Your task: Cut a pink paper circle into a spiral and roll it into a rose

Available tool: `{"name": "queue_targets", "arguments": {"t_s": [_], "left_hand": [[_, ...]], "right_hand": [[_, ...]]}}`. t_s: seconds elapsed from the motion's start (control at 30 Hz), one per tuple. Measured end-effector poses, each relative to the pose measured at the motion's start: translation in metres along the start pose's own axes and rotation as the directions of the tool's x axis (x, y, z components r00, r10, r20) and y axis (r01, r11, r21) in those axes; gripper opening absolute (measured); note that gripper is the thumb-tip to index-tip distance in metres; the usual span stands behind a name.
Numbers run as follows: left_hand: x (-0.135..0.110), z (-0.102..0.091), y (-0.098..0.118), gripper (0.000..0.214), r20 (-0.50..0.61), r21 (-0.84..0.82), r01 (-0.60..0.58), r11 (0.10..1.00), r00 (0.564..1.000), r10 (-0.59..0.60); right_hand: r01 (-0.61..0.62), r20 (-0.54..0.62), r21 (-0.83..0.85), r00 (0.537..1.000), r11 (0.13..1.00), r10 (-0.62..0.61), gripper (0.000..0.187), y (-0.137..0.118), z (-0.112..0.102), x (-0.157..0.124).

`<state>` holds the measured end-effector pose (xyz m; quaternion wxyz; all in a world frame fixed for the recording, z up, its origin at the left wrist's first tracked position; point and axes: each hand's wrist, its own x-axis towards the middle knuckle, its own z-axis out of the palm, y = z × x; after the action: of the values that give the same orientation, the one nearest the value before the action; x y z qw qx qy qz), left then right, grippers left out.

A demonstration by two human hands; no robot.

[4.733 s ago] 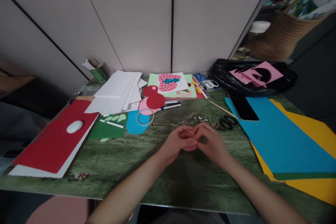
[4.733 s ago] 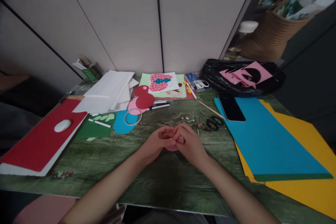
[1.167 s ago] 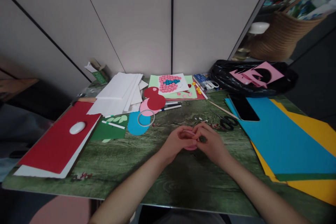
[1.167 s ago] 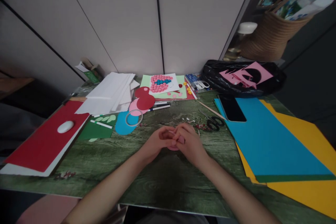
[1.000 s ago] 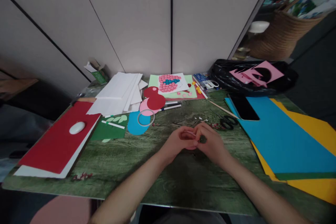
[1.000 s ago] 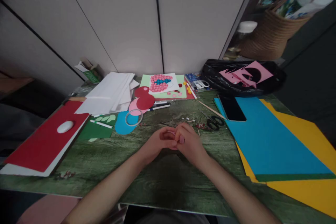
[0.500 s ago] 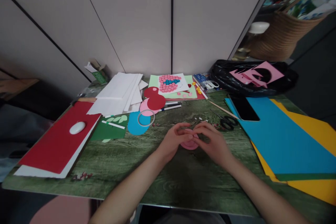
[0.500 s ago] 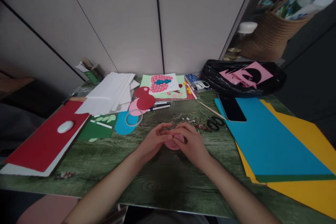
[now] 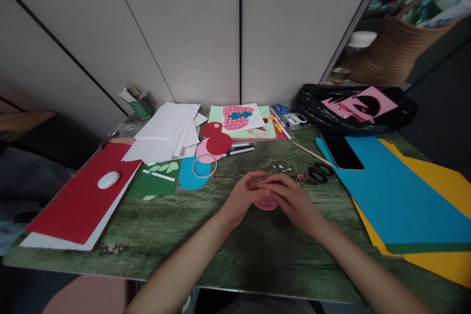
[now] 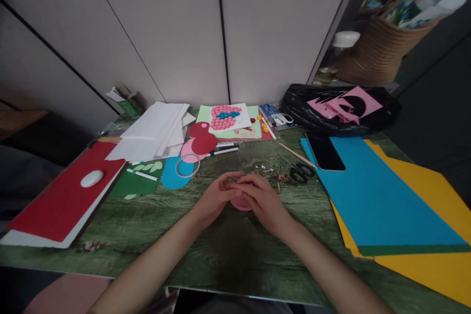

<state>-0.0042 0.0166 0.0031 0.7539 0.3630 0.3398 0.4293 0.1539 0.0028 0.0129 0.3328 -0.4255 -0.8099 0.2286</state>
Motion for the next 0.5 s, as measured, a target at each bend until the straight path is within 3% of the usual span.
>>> {"name": "queue_targets", "arguments": {"t_s": [0.2, 0.33, 0.5], "left_hand": [[-0.0004, 0.002, -0.0028, 0.046, 0.032, -0.021, 0.028, 0.999, 0.999, -0.027], [-0.0009, 0.0024, -0.0056, 0.047, 0.043, -0.034, 0.065, 0.997, 0.997, -0.063], [-0.002, 0.0039, -0.0068, 0.047, 0.076, -0.018, 0.088, 0.996, 0.993, -0.087]], "right_hand": [[0.009, -0.118, -0.008, 0.993, 1.0, -0.01, 0.016, 0.0065, 0.0019, -0.0024], [-0.022, -0.133, 0.002, 0.991, 1.0, 0.022, 0.005, 0.0062, 0.0029, -0.0023], [-0.079, -0.156, 0.048, 0.984, 0.996, 0.086, 0.015, 0.0028, 0.0043, -0.0006]]}}
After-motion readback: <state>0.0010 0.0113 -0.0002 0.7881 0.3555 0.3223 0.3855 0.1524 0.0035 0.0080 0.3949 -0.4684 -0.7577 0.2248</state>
